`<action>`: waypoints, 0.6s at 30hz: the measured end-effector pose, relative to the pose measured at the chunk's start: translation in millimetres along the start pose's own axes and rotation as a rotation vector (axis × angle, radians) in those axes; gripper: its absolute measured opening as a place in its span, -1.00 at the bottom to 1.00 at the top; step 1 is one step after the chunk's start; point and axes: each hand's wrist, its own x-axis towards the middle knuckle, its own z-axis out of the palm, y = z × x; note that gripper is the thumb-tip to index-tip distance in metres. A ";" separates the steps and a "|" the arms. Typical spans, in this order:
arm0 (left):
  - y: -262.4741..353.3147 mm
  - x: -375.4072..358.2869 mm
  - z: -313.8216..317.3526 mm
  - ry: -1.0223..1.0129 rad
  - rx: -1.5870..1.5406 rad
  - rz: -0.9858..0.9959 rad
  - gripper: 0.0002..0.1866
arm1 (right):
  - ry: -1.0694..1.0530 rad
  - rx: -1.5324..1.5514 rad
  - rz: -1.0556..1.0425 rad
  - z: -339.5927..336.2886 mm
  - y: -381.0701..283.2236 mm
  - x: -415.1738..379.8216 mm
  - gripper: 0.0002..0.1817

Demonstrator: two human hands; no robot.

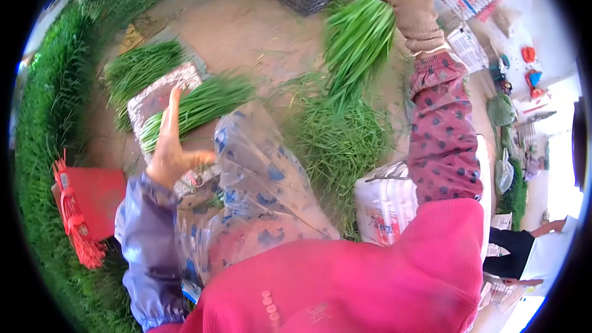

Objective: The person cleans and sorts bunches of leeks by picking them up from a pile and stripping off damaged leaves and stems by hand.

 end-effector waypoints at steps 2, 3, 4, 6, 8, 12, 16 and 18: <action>29.3 37.6 0.6 0.065 -0.105 0.088 0.57 | -0.141 0.237 -0.053 28.4 -26.7 0.1 -0.64; 48.7 56.1 0.0 0.092 -0.124 0.138 0.57 | -0.275 0.459 -0.123 45.9 -43.6 3.0 -0.77; 61.4 72.7 2.4 0.149 0.047 0.330 0.59 | -0.323 0.476 -0.113 56.0 -70.2 -3.8 -0.67; 81.3 97.6 25.4 0.285 -0.068 0.454 0.64 | -0.369 0.415 -0.117 74.9 -118.9 -18.6 -0.65; 93.1 110.7 45.8 0.373 -0.043 0.422 0.70 | -0.347 0.432 -0.088 88.9 -154.2 -37.1 -0.71; 99.8 99.6 58.2 0.498 -0.307 0.308 0.71 | -0.313 0.739 0.077 113.7 -186.7 -61.6 -0.58; 87.9 78.0 57.7 0.587 -0.604 0.225 0.21 | -0.518 0.635 -0.065 136.6 -198.6 -60.1 -0.38; 83.5 68.1 50.9 0.595 -0.835 0.113 -0.16 | -0.572 0.911 -0.009 157.8 -212.4 -59.4 -0.30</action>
